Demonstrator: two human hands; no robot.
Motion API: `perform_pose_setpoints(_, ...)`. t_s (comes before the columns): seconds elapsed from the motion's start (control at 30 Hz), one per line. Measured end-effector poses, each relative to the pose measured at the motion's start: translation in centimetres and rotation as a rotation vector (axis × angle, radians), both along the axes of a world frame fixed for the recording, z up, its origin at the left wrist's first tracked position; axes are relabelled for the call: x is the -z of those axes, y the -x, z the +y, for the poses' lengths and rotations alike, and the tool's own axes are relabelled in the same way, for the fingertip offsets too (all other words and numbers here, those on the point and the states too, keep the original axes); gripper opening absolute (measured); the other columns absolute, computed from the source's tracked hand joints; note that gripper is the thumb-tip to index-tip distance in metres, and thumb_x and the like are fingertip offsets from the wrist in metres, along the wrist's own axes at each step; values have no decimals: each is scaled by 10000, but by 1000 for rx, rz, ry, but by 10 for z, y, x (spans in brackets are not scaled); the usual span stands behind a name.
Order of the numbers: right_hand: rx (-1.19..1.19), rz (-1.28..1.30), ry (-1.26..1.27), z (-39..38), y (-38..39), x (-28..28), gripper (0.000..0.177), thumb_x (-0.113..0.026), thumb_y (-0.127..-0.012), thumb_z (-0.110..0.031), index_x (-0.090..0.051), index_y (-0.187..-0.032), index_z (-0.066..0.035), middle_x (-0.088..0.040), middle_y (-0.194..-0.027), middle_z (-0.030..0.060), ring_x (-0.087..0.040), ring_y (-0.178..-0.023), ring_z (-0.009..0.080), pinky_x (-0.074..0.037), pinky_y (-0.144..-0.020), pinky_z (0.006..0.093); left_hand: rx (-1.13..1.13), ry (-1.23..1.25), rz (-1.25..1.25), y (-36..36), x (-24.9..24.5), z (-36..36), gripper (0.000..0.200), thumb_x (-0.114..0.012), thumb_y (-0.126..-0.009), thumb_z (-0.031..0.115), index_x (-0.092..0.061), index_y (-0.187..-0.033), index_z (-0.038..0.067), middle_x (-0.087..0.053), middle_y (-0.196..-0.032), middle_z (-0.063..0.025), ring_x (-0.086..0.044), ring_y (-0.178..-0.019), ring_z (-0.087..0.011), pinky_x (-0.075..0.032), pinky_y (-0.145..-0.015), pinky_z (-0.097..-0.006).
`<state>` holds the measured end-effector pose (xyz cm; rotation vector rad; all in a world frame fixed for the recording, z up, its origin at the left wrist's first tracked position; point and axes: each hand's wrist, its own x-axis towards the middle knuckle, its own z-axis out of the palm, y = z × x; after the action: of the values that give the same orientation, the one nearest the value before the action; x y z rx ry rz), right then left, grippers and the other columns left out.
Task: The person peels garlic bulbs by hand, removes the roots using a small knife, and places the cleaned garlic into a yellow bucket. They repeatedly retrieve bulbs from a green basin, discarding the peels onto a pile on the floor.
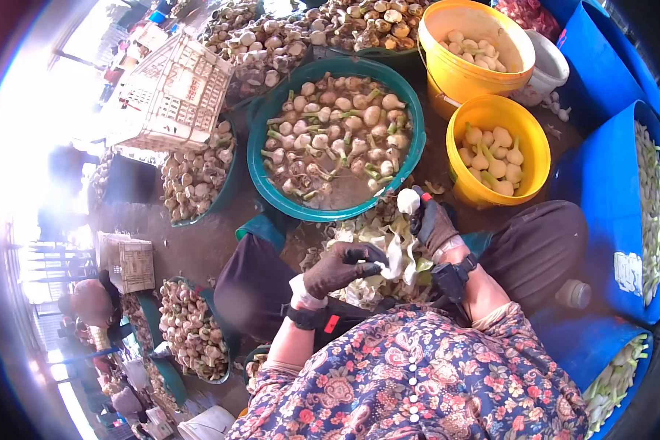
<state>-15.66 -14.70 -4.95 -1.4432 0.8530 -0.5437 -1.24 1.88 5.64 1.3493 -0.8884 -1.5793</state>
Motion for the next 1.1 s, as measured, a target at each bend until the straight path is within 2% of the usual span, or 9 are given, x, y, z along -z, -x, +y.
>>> perform_pose_setpoints(0.17, 180, -325, -989, -7, -1, 8, 258, -541, -891, -272, -600, -1082, -108, -553, -704, -22, -492, -551, 71, -397, -466, 207, 337, -233, -578, -34, 14, -2, 361, -695, -783, 303, -643, -988, 10, -666, -896, -106, -612, -829, -153, -473, -757, -299)
perform_pose_setpoints(0.27, 185, -119, -802, -4, -5, -2, 285, -524, -893, -357, -621, -1020, -120, -556, -684, -21, -500, -544, 91, -403, -465, 211, 82, -155, -1077, -47, 65, -23, 453, -691, -733, 315, -610, -1077, 32, -639, -1024, -178, -618, -937, -315, -478, -818, -377)
perform_pose_setpoints(0.33, 192, -137, -802, -6, -9, -14, 313, -509, -895, -378, -618, -1006, -106, -593, -747, -3, -543, -607, 97, -440, -504, 219, -146, -99, -1008, -56, 102, -51, 468, -674, -744, 314, -593, -1118, 46, -619, -1079, -190, -587, -1027, -319, -457, -880, -371)
perform_pose_setpoints(0.53, 76, -542, -987, -13, -6, -17, 336, -455, -907, -305, -565, -1069, -31, -621, -996, 111, -617, -887, 239, -537, -748, 423, -1, -295, -1103, -71, 192, -137, 561, -649, -751, 319, -508, -1232, 69, -558, -1174, -234, -533, -1094, -380, -431, -933, -400)
perform_pose_setpoints(0.63, -24, -422, -768, -20, -10, -24, 210, -552, -899, -193, -576, -969, 3, -631, -894, 86, -618, -805, 177, -538, -707, 303, -151, -334, -801, -74, 229, -147, 554, -693, -740, 305, -531, -1193, 32, -614, -1088, -158, -591, -997, -274, -468, -871, -355)
perform_pose_setpoints(0.73, 167, -281, -1067, -33, -15, 13, 196, -602, -873, -206, -601, -925, -17, -619, -762, 39, -606, -698, 152, -509, -627, 279, -269, -274, -330, -65, 178, -138, 521, -731, -743, 254, -546, -1158, -2, -627, -1021, -84, -586, -918, -169, -481, -822, -299)
perform_pose_setpoints(0.8, 179, -68, -581, -21, -23, 21, 237, -658, -834, -274, -638, -839, -37, -592, -666, 11, -563, -623, 122, -448, -579, 266, -362, -87, -110, -59, 159, -122, 487, -742, -752, 208, -551, -1139, -16, -620, -994, -48, -564, -883, -119, -480, -799, -265)
perform_pose_setpoints(0.87, 161, 139, -200, -15, -29, 25, 293, -697, -800, -323, -655, -801, -33, -623, -680, 37, -574, -639, 143, -437, -572, 289, -313, 59, -256, -44, 132, -106, 429, -742, -756, 137, -556, -1112, -14, -615, -1002, -53, -571, -916, -126, -484, -805, -266)
perform_pose_setpoints(1.1, 50, 159, -39, -5, -26, -19, 284, -651, -833, -285, -670, -872, -5, -659, -717, 97, -581, -657, 134, -453, -609, 311, -250, 92, -424, -6, 58, -82, 456, -794, -694, 140, -576, -1070, 0, -622, -1003, -38, -576, -884, -111, -485, -802, -271)
